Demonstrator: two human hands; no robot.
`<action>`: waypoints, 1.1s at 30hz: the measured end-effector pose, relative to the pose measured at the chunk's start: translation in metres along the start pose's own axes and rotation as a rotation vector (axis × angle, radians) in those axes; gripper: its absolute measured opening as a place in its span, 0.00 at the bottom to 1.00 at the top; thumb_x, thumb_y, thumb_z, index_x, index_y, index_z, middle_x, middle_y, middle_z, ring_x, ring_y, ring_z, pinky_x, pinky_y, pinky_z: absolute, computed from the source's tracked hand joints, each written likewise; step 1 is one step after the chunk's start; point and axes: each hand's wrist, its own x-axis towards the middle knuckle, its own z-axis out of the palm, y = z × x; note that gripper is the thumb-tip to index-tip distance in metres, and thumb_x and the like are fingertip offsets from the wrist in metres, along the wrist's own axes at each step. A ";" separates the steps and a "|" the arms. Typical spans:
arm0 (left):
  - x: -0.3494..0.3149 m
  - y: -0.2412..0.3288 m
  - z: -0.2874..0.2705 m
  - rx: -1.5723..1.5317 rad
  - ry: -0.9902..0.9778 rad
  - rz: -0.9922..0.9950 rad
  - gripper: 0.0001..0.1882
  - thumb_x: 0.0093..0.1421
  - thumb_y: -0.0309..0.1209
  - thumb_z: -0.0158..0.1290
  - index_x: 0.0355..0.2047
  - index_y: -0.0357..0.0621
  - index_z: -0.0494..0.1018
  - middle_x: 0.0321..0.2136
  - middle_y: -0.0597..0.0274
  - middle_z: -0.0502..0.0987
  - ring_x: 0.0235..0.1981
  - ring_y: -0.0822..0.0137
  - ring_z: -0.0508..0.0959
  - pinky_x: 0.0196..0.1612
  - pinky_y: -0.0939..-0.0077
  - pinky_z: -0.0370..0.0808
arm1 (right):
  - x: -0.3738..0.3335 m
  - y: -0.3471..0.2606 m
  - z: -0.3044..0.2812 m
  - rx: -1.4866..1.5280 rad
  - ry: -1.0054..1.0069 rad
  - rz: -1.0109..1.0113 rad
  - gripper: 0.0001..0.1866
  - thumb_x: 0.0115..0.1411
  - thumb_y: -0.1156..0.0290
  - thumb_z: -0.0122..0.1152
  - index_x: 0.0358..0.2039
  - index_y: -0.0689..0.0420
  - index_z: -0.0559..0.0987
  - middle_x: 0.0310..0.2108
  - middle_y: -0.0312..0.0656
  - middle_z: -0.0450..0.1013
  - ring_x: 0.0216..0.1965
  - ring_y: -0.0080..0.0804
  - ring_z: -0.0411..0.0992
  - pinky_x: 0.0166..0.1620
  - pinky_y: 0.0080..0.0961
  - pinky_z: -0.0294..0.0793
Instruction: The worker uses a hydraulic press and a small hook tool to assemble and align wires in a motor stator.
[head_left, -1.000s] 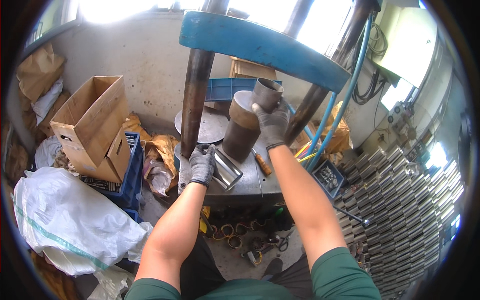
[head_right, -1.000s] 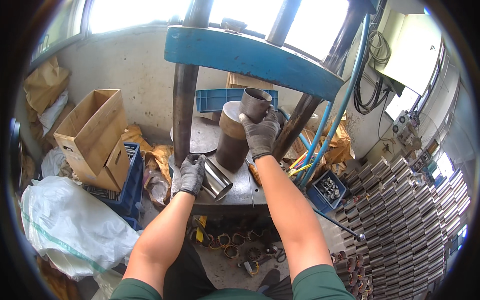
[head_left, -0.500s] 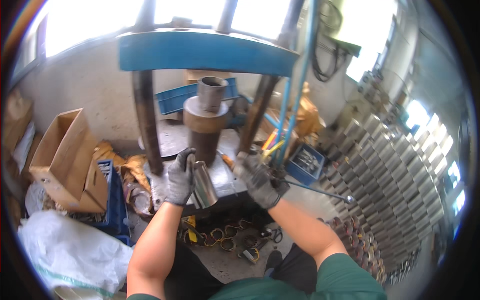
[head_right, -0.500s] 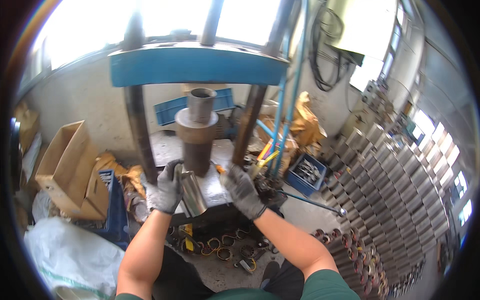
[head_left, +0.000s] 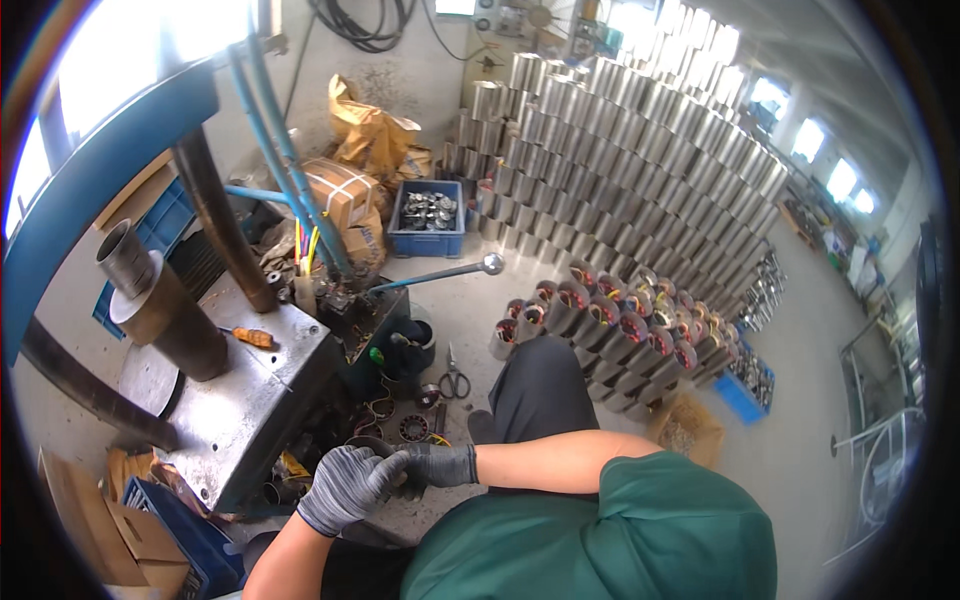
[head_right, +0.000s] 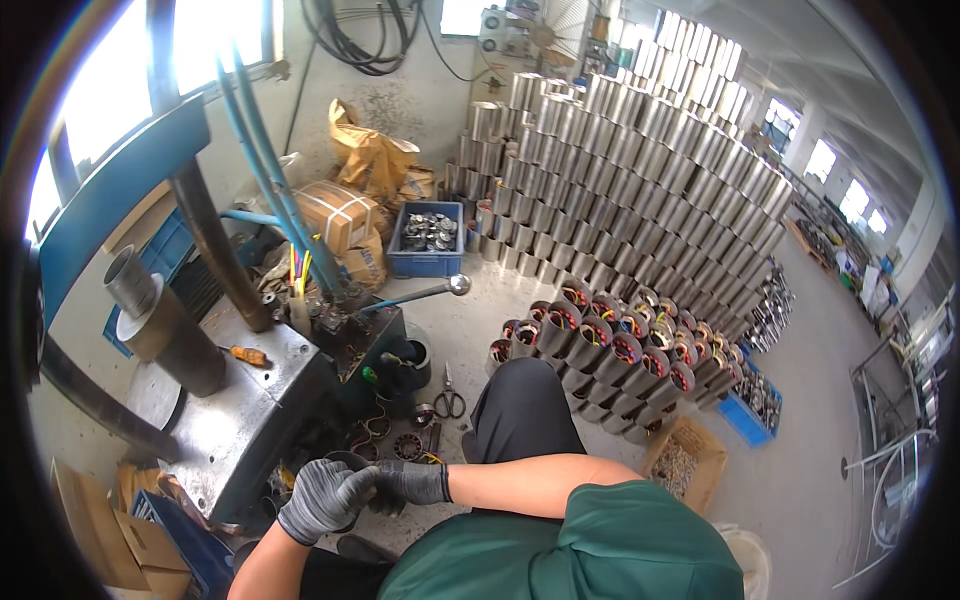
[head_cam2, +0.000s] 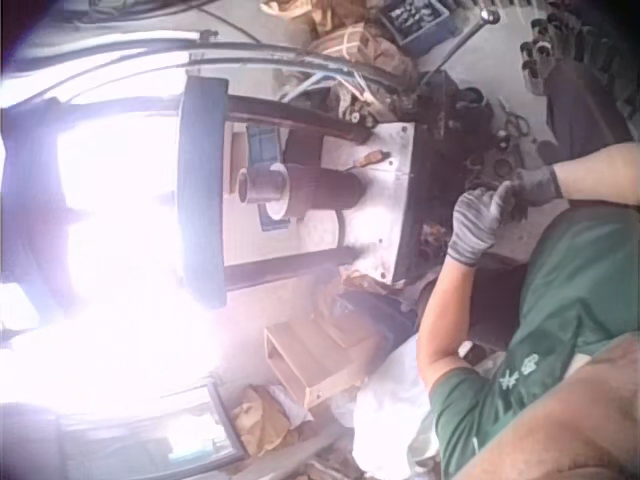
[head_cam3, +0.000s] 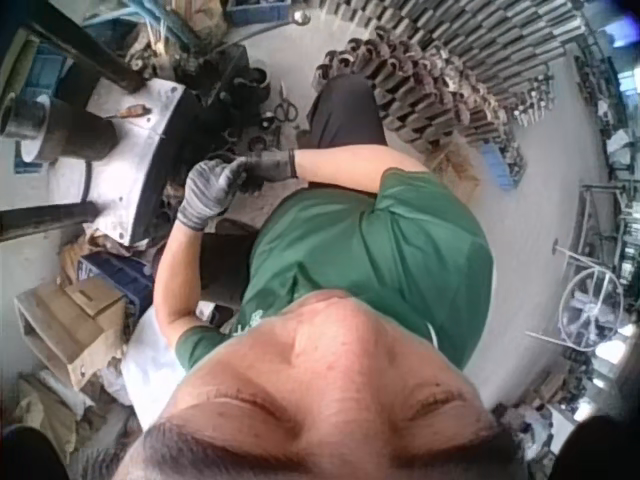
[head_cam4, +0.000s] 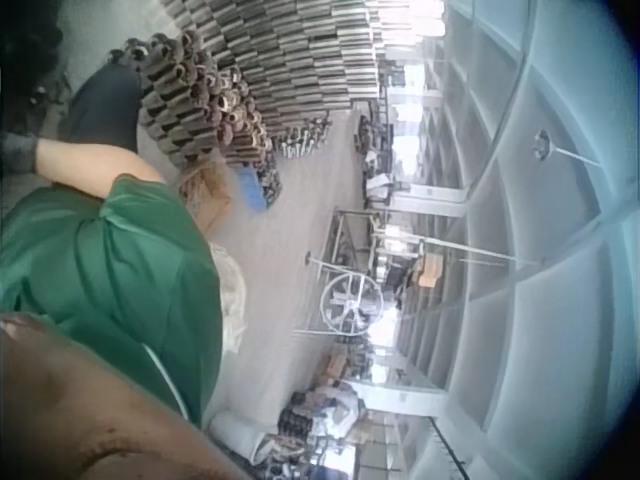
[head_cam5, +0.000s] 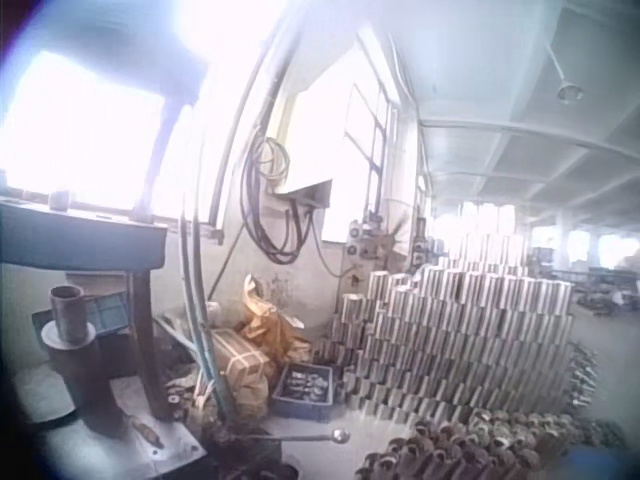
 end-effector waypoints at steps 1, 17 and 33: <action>0.002 0.003 0.005 0.001 -0.009 0.020 0.20 0.50 0.30 0.66 0.45 0.47 0.78 0.24 0.60 0.81 0.23 0.54 0.81 0.26 0.58 0.75 | -0.001 0.003 -0.003 -0.013 -0.014 0.058 0.26 0.62 0.38 0.60 0.33 0.52 0.78 0.22 0.34 0.73 0.19 0.27 0.72 0.21 0.23 0.74; -0.024 -0.039 0.010 -0.266 0.353 -0.567 0.17 0.59 0.16 0.59 0.48 0.43 0.78 0.35 0.57 0.78 0.35 0.60 0.81 0.41 0.68 0.78 | -0.262 -0.183 -0.212 -0.819 1.189 -0.612 0.10 0.53 0.70 0.61 0.35 0.61 0.80 0.23 0.39 0.76 0.24 0.32 0.72 0.27 0.33 0.75; -0.005 -0.029 0.045 -0.132 -0.124 -0.499 0.17 0.53 0.28 0.66 0.44 0.44 0.79 0.34 0.53 0.81 0.38 0.48 0.80 0.43 0.54 0.78 | -0.530 -0.056 -0.389 0.366 1.868 -0.371 0.09 0.63 0.62 0.58 0.29 0.51 0.80 0.19 0.36 0.76 0.12 0.27 0.66 0.15 0.29 0.64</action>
